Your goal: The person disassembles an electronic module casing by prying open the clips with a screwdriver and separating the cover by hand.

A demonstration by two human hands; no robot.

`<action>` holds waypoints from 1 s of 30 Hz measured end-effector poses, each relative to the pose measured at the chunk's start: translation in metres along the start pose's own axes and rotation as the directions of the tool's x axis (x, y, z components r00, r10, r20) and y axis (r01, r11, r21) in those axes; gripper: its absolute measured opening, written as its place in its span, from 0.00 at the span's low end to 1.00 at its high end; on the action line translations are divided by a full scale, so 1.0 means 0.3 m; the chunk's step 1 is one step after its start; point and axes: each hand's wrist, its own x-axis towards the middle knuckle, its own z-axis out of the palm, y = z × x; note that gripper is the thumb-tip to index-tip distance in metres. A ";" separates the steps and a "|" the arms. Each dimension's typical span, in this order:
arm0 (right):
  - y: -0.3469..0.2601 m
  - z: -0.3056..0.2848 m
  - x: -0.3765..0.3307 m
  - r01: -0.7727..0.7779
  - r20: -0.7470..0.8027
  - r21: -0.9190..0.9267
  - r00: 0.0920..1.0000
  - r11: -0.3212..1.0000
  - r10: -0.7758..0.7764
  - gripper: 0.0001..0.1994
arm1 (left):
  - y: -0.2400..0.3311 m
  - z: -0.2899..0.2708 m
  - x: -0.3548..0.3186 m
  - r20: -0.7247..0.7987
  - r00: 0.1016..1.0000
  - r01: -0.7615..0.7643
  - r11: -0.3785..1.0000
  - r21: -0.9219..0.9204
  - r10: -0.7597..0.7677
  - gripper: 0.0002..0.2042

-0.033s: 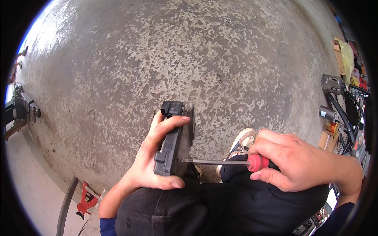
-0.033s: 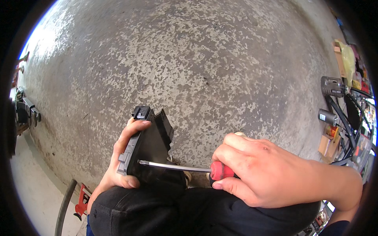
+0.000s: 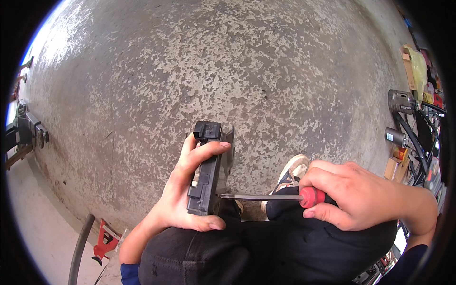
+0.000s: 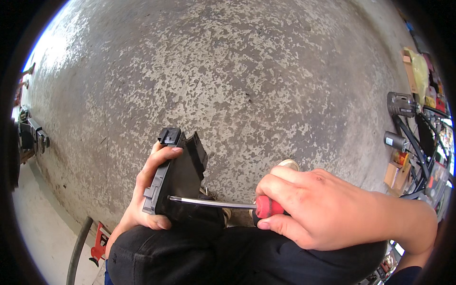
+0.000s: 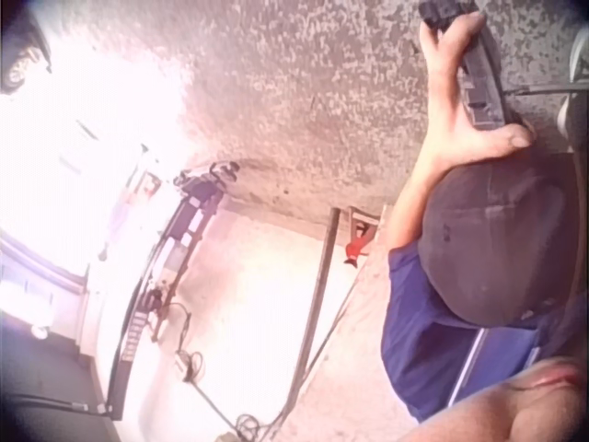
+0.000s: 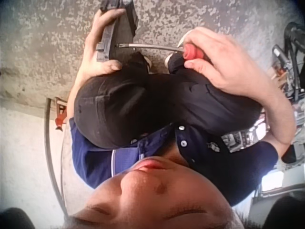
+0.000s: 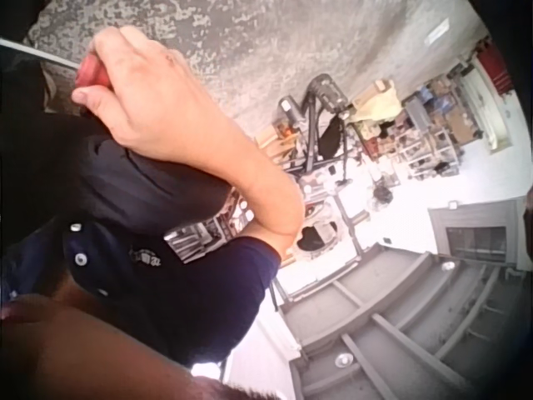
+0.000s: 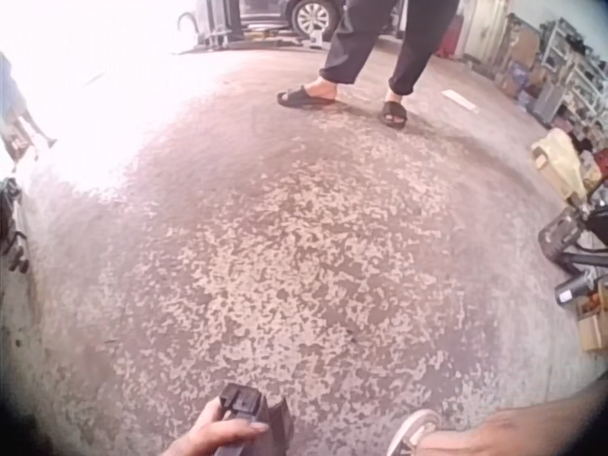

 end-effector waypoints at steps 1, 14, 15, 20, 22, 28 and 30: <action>0.002 0.000 0.001 -0.043 0.034 0.073 0.999 0.996 0.041 0.09 | 0.001 -0.002 0.007 0.018 0.999 -0.041 0.997 0.072 0.040 0.52; -0.032 0.056 0.015 -0.024 -0.276 -0.674 0.935 0.738 -0.222 0.16 | 0.029 0.058 0.015 -0.108 0.957 0.241 0.947 -0.213 -0.268 0.54; -0.028 0.058 0.018 -0.003 -0.285 -0.536 0.942 0.844 -0.177 0.18 | 0.032 0.056 0.017 -0.122 0.958 0.230 0.950 -0.211 -0.259 0.54; -0.009 0.063 0.011 0.028 -0.242 -0.443 0.958 0.896 -0.150 0.18 | 0.039 0.044 0.028 -0.140 0.963 0.206 0.966 -0.158 -0.229 0.54; 0.001 0.051 0.017 0.033 -0.229 -0.493 0.959 0.869 -0.167 0.16 | 0.019 0.017 0.027 -0.093 0.990 0.113 0.989 0.099 -0.104 0.53; 0.027 0.025 0.056 -0.044 -0.325 -0.793 0.874 0.608 -0.361 0.14 | 0.034 0.041 0.028 -0.089 0.966 0.234 0.968 -0.088 -0.242 0.56; 0.105 -0.011 0.086 -0.040 -0.424 -0.763 0.785 0.645 -0.452 0.02 | 0.012 0.061 0.063 -0.037 0.971 0.229 0.960 -0.162 -0.237 0.58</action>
